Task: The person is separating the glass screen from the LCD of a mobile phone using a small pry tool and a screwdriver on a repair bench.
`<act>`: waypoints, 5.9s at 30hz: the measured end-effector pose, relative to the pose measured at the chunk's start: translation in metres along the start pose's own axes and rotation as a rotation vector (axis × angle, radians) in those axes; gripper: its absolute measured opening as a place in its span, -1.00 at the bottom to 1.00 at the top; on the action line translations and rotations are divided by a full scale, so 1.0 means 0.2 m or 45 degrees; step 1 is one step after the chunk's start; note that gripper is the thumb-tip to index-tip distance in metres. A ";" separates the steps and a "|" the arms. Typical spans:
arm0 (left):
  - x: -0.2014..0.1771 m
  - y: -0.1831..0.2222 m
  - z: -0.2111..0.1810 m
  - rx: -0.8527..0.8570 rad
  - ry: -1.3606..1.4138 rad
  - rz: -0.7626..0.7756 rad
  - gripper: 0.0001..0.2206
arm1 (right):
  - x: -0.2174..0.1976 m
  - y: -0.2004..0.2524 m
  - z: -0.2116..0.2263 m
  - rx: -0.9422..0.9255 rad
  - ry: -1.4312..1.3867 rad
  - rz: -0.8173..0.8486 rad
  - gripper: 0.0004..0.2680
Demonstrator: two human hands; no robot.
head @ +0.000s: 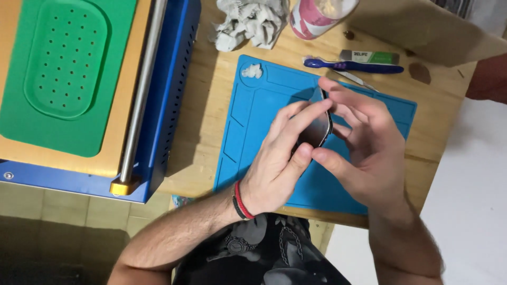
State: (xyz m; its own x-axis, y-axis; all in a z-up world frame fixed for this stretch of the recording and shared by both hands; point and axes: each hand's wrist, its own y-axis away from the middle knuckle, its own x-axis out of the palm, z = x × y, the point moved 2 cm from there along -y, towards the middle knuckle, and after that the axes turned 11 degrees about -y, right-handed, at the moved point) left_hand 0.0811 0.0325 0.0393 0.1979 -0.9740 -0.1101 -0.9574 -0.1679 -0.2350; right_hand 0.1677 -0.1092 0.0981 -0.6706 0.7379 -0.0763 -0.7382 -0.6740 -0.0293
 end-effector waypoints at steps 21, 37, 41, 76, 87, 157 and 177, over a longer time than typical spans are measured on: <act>-0.15 0.11 -0.05 0.149 0.002 -0.208 -0.36 | 0.17 -0.09 -0.01 -0.250 0.324 0.008 -0.62; -0.25 0.10 0.01 -0.168 0.194 -0.555 -0.75 | 0.27 -0.25 0.04 -0.655 0.904 0.234 -0.90; -0.26 0.10 0.03 -0.173 0.201 -0.555 -0.74 | 0.29 -0.27 0.05 -0.725 0.959 0.250 -0.95; -0.29 0.11 -0.02 -0.146 0.296 -0.523 -0.75 | 0.27 -0.21 0.07 -0.682 1.052 0.251 -0.90; -0.29 0.10 -0.04 -0.134 0.248 -0.527 -0.78 | 0.25 -0.20 0.07 -0.908 1.154 0.219 -0.89; 0.06 -0.08 0.11 -0.440 0.735 -0.465 -0.77 | -0.39 0.01 -0.40 0.050 0.807 0.006 -0.89; 0.12 -0.28 0.04 -0.262 0.293 -0.042 -0.89 | -0.48 0.20 -0.28 0.412 -0.170 -0.170 -0.66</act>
State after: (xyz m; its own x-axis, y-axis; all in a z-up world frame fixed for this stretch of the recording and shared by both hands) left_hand 0.1413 0.0201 0.0421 0.1994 -0.9724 0.1215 -0.9783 -0.2046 -0.0317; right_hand 0.2065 -0.2085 0.0491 -0.5546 0.8312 0.0385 -0.7903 -0.5407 0.2883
